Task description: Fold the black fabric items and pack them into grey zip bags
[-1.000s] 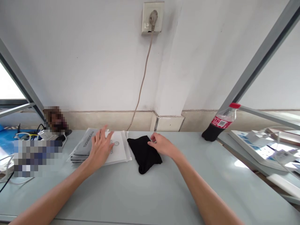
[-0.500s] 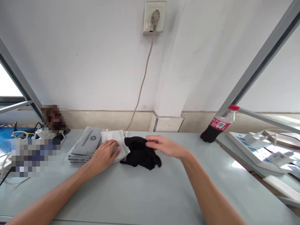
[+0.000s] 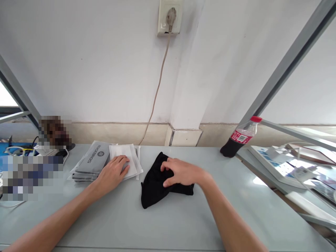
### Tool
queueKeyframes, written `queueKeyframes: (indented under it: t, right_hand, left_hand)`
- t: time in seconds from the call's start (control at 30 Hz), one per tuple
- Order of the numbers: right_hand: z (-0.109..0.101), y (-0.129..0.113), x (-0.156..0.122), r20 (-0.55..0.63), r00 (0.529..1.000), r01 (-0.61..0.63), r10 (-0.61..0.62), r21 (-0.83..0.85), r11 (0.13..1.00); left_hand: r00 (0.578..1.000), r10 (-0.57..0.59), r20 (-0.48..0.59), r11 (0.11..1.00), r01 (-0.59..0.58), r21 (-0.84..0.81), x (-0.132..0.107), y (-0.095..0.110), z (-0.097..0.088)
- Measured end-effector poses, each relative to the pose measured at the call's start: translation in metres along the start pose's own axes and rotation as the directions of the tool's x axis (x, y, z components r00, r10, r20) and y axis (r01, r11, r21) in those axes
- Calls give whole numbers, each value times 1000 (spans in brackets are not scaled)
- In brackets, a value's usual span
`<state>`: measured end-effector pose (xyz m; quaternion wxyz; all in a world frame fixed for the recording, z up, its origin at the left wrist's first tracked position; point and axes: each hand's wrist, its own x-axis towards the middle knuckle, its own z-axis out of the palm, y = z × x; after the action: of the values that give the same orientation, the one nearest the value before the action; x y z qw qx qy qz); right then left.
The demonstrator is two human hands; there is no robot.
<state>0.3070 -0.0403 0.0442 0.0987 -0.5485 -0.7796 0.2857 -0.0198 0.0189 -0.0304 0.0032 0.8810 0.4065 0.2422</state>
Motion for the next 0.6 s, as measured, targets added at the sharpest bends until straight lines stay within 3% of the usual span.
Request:
queueKeyframes:
  t: [0.13, 0.27, 0.3, 0.37, 0.43, 0.5, 0.57, 0.6]
  right_hand:
    - [10, -21, -1, -164, 980, 84, -115, -188, 979]
    - [10, -40, -29, -462, 862, 102, -208, -243, 965]
    - [12, -43, -42, -475, 861, 83, -181, -220, 972]
    - [20, -44, -70, -358, 931, 25, -68, -123, 992]
    - [28, -41, -98, -138, 989, -56, 54, -12, 998]
    - [34, -34, -120, 71, 984, -164, 162, 34, 986]
    - [38, -27, -132, 108, 951, -290, 288, 3, 957]
    - [41, -24, -134, 63, 941, -332, 333, -18, 943]
  left_hand:
    - [1000, -3, 14, 999, 2, 44, 1, 1, -1]
    - [1000, 8, 20, 998, -9, 65, 2, 2, -2]
    - [1000, 11, 21, 998, -12, 67, 2, 3, -2]
    - [1000, 13, 24, 997, -15, 73, 2, 3, -2]
    - [1000, 10, 26, 997, -12, 79, 1, 2, -1]
    - [1000, 3, 31, 996, -6, 89, 1, 2, 0]
    - [999, -2, 41, 995, -2, 104, 2, 2, -1]
    - [999, -3, 38, 994, -1, 113, 2, 3, -3]
